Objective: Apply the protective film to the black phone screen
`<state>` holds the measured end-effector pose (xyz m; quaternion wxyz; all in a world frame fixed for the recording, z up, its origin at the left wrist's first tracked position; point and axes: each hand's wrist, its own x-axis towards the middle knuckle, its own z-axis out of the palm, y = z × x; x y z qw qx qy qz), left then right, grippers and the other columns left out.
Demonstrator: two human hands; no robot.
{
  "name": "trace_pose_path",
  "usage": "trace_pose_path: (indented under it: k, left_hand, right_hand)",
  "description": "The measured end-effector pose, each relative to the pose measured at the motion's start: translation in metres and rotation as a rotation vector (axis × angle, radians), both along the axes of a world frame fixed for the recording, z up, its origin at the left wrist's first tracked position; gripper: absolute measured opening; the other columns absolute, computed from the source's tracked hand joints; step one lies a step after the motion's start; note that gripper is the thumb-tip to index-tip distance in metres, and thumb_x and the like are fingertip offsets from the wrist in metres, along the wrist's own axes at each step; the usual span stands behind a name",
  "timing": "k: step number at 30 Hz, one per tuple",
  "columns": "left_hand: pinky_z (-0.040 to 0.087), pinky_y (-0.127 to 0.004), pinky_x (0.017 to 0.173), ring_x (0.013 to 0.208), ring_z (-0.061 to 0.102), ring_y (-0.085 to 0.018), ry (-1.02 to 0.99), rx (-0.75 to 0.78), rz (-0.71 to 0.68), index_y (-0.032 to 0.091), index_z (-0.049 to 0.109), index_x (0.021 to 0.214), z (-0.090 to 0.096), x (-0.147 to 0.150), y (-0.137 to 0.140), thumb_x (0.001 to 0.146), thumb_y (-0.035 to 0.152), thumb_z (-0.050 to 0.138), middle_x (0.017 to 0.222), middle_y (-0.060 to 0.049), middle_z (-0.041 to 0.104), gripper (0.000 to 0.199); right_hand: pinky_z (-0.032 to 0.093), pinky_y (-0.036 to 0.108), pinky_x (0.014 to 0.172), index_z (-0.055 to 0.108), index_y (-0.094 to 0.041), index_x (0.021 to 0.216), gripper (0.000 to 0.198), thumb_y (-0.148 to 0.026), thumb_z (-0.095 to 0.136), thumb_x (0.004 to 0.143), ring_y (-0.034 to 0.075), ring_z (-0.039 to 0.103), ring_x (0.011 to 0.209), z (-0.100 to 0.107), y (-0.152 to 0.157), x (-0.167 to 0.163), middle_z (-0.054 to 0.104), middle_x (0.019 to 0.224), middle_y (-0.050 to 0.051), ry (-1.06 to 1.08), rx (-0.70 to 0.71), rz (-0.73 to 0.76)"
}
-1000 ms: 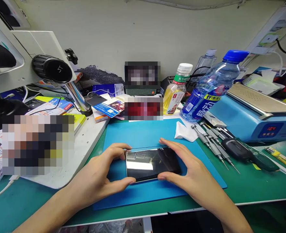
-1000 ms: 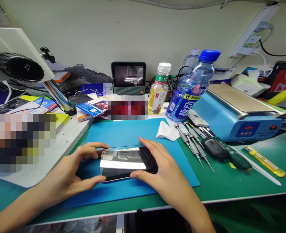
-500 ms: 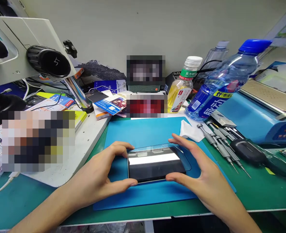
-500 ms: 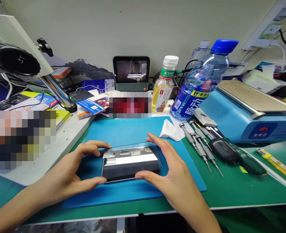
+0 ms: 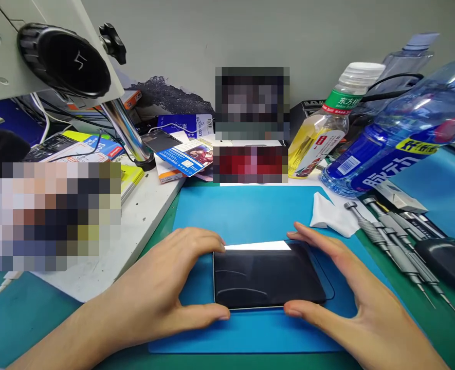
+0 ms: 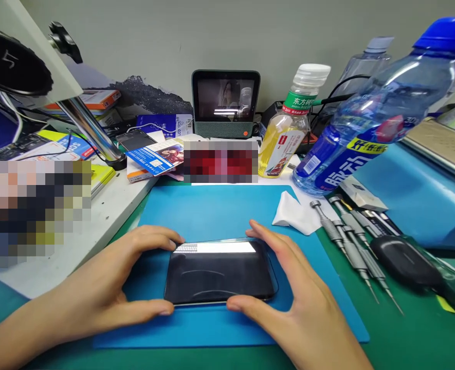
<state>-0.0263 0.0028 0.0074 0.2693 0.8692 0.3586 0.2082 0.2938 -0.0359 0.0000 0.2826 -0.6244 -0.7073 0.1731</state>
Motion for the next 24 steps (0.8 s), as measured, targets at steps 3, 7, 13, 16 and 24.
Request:
trace_pose_path:
  k: [3,7,13,16,24]
  left_hand:
    - [0.052,-0.043,0.111,0.132,0.061,-0.028,0.002,0.027,0.001,0.032,0.040,0.144,0.0010,0.0014,0.0006,0.093,0.042,0.081,0.146,-0.007,0.061,0.066]
    - [0.052,-0.043,0.112,0.134,0.061,-0.028,0.026,0.031,-0.012,0.032,0.040,0.145,0.0024,0.0030,0.0011,0.093,0.046,0.080,0.147,-0.008,0.062,0.068]
    - [0.051,-0.043,0.113,0.136,0.060,-0.028,0.062,0.032,-0.020,0.032,0.037,0.147,0.0033,0.0037,0.0020,0.094,0.047,0.079,0.148,-0.008,0.061,0.070]
    - [0.051,-0.043,0.114,0.137,0.059,-0.028,0.067,0.024,-0.023,0.033,0.036,0.149,0.0037,0.0027,0.0016,0.094,0.047,0.078,0.149,-0.008,0.060,0.070]
    - [0.053,-0.045,0.112,0.136,0.060,-0.030,0.078,0.008,-0.005,0.035,0.036,0.152,0.0060,0.0025,0.0005,0.093,0.041,0.080,0.149,-0.008,0.060,0.073]
  right_hand:
    - [0.063,0.049,0.103,0.055,-0.042,0.150,0.076,-0.070,0.076,0.082,0.036,0.069,0.130,-0.0028,0.0012,0.0006,0.067,0.147,0.003,-0.025,0.022,0.009]
    - [0.064,0.051,0.102,0.057,-0.040,0.148,0.076,-0.073,0.075,0.081,0.037,0.071,0.126,-0.0049,0.0029,0.0014,0.069,0.144,0.005,-0.043,0.035,0.023]
    - [0.067,0.050,0.094,0.054,-0.044,0.149,0.074,-0.074,0.071,0.084,0.037,0.072,0.124,-0.0057,0.0037,0.0035,0.069,0.144,0.003,-0.080,0.082,0.042]
    - [0.067,0.048,0.094,0.055,-0.044,0.149,0.074,-0.074,0.072,0.084,0.037,0.072,0.123,-0.0052,0.0032,0.0024,0.069,0.144,0.003,-0.085,0.069,0.048]
    - [0.067,0.045,0.095,0.058,-0.042,0.147,0.072,-0.070,0.076,0.083,0.035,0.071,0.126,-0.0013,0.0041,-0.0010,0.069,0.143,0.003,-0.065,0.052,0.066]
